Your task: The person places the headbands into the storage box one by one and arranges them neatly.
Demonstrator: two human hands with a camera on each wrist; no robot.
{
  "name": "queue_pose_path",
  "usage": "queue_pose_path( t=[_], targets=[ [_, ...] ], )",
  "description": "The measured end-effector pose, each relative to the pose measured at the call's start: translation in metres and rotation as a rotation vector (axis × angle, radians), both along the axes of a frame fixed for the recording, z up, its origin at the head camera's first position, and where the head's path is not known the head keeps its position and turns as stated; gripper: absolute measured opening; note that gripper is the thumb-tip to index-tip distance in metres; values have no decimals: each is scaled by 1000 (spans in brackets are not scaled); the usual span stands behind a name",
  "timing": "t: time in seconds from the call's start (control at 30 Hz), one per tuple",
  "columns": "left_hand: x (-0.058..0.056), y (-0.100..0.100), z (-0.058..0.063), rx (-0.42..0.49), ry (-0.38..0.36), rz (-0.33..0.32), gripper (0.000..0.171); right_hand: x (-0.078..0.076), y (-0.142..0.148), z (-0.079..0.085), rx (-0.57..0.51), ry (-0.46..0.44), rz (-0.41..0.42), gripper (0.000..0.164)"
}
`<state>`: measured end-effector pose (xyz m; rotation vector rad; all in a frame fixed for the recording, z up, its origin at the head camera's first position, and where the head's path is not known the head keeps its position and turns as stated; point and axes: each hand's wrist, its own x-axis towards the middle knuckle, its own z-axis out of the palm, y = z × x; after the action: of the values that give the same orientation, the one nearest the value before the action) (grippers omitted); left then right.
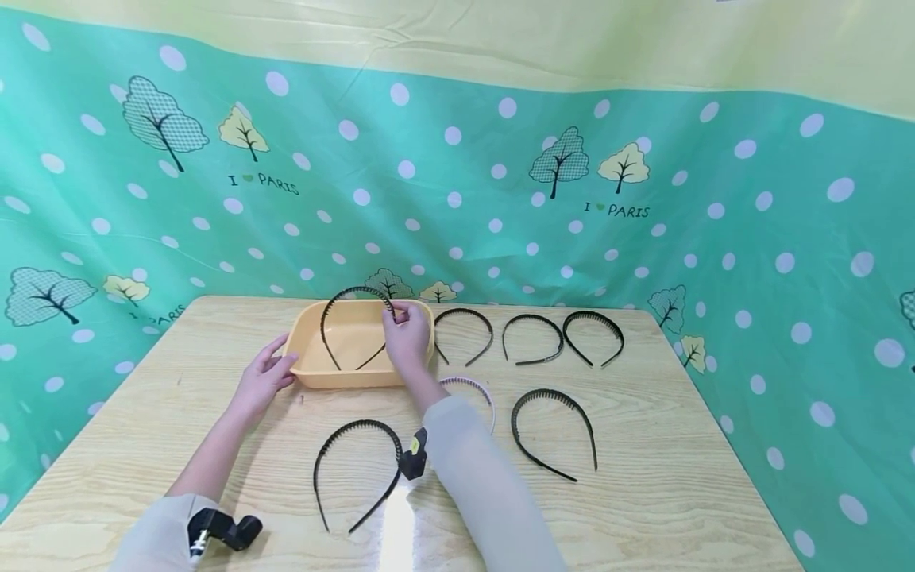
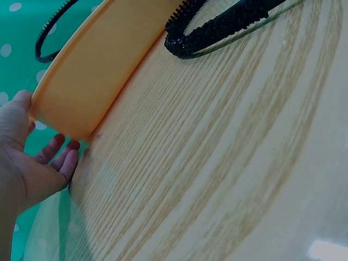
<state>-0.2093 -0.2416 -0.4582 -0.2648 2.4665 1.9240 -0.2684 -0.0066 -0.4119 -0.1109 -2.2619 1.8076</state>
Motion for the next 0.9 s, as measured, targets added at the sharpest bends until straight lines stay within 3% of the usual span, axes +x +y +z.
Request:
queue_pose_path(
  t=[0.47,0.9],
  targets=[
    [-1,0,-4,9,-5,8,65,3,-10,-7,91,24,67,24],
    [-1,-1,-1,3,-9,3,65,5,-13,-8,256,24,146,26]
  ],
)
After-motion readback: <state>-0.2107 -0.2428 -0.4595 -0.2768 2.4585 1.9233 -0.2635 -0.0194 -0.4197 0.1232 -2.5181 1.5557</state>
